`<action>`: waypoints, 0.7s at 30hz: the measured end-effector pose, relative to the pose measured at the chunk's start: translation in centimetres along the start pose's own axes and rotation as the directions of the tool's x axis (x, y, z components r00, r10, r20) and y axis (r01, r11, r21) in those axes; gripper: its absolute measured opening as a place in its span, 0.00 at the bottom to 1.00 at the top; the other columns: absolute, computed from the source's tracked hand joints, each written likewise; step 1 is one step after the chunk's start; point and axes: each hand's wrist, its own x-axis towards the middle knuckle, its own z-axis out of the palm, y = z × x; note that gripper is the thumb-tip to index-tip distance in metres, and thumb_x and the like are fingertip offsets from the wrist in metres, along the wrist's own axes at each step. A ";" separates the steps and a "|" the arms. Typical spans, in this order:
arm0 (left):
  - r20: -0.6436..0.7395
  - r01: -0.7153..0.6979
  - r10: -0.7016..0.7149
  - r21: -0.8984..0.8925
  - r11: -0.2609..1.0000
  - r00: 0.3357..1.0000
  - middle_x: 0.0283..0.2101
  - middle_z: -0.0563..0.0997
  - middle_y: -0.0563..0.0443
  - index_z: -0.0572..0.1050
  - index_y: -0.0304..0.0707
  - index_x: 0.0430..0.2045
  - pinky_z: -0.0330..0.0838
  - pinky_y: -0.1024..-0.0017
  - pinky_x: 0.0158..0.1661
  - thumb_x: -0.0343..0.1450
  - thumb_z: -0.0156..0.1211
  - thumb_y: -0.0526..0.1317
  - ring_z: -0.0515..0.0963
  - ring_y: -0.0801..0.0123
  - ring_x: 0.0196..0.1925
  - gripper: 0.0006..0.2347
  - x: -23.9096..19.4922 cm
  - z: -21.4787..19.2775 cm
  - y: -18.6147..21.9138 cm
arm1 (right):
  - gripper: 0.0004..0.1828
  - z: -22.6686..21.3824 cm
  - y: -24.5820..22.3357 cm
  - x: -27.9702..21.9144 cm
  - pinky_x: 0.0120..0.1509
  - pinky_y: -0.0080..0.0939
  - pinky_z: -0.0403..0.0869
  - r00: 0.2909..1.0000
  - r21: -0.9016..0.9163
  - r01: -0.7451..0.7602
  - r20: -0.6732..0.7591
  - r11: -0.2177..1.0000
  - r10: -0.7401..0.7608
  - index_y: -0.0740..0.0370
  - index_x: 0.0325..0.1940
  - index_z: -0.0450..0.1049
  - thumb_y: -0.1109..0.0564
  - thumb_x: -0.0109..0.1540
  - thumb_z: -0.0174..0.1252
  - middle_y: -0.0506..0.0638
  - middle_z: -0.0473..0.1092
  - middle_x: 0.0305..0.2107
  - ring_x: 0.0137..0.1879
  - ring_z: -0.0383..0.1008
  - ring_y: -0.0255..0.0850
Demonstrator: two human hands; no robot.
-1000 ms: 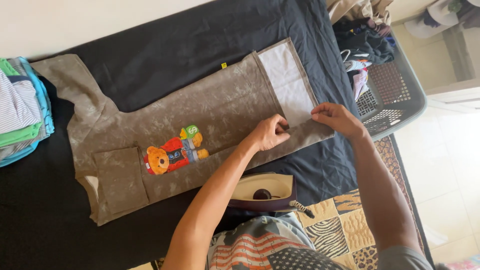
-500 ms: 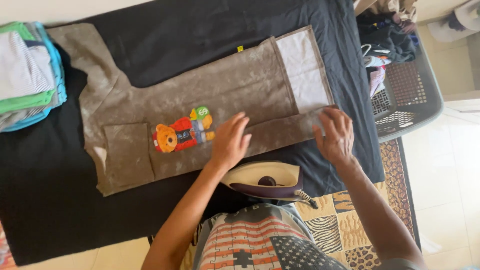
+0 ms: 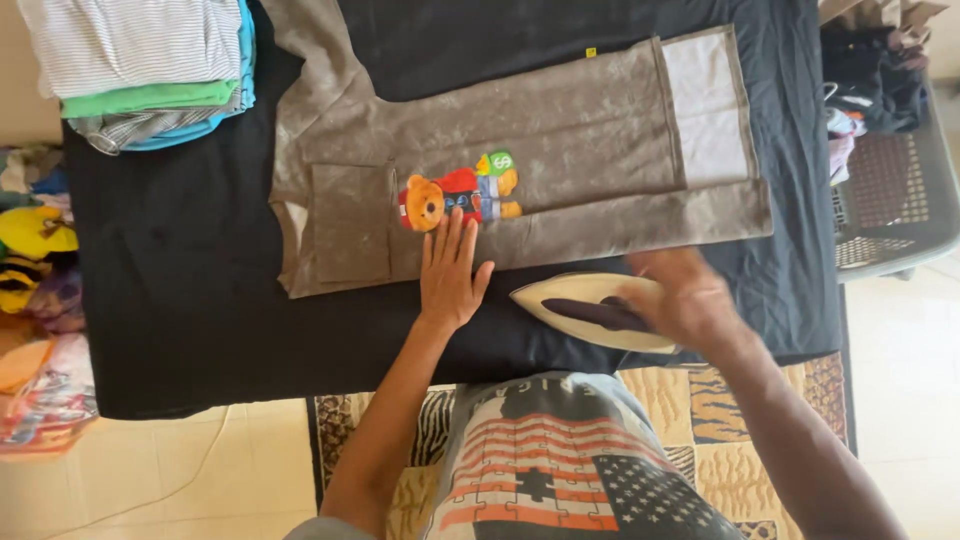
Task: Ironing a grey t-shirt on a flat surface and then folding it onto a stack.
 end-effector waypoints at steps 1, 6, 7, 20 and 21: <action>0.002 -0.007 0.007 0.001 1.000 1.000 0.77 0.54 0.37 0.59 0.35 0.72 0.49 0.43 0.73 0.76 0.52 0.52 0.53 0.44 0.79 0.30 -0.6 -0.5 -0.4 | 0.26 0.1 -2.0 0.4 0.58 0.55 0.72 1.000 0.001 -0.005 -0.005 1.000 0.005 0.58 0.55 0.76 0.40 0.61 0.60 0.54 0.75 0.45 0.55 0.73 0.55; 0.023 0.047 -0.049 0.053 0.997 0.999 0.76 0.54 0.37 0.59 0.35 0.71 0.49 0.43 0.70 0.74 0.55 0.51 0.53 0.43 0.78 0.30 -2.0 -3.1 -2.3 | 0.23 0.3 -5.5 0.1 0.51 0.54 0.73 0.917 -0.035 -0.159 0.366 0.987 0.160 0.58 0.41 0.78 0.36 0.63 0.56 0.55 0.78 0.34 0.45 0.77 0.54; 0.023 0.034 -0.035 0.044 0.998 0.999 0.76 0.54 0.37 0.59 0.35 0.71 0.49 0.43 0.70 0.74 0.55 0.51 0.53 0.43 0.78 0.30 -2.1 -3.6 -2.9 | 0.23 0.3 -5.5 -0.3 0.51 0.54 0.73 0.918 -0.042 -0.170 0.357 0.984 0.174 0.58 0.41 0.78 0.36 0.63 0.56 0.55 0.78 0.34 0.45 0.77 0.54; 0.151 -0.103 0.087 0.106 0.989 0.985 0.77 0.51 0.38 0.60 0.42 0.70 0.48 0.44 0.70 0.72 0.56 0.53 0.52 0.46 0.77 0.31 0.8 -2.1 -5.1 | 0.30 2.8 0.4 3.1 0.48 0.63 0.74 0.787 -0.129 -0.615 -0.159 0.778 0.596 0.65 0.41 0.74 0.33 0.65 0.57 0.68 0.76 0.30 0.41 0.78 0.66; 0.138 -0.094 0.080 0.093 0.991 0.987 0.76 0.51 0.39 0.60 0.42 0.70 0.48 0.44 0.70 0.71 0.56 0.54 0.52 0.46 0.77 0.32 1.0 -1.8 -5.3 | 0.30 2.9 1.7 3.3 0.48 0.64 0.74 0.768 -0.165 -0.638 -0.205 0.752 0.607 0.65 0.42 0.74 0.33 0.65 0.57 0.70 0.76 0.31 0.41 0.78 0.67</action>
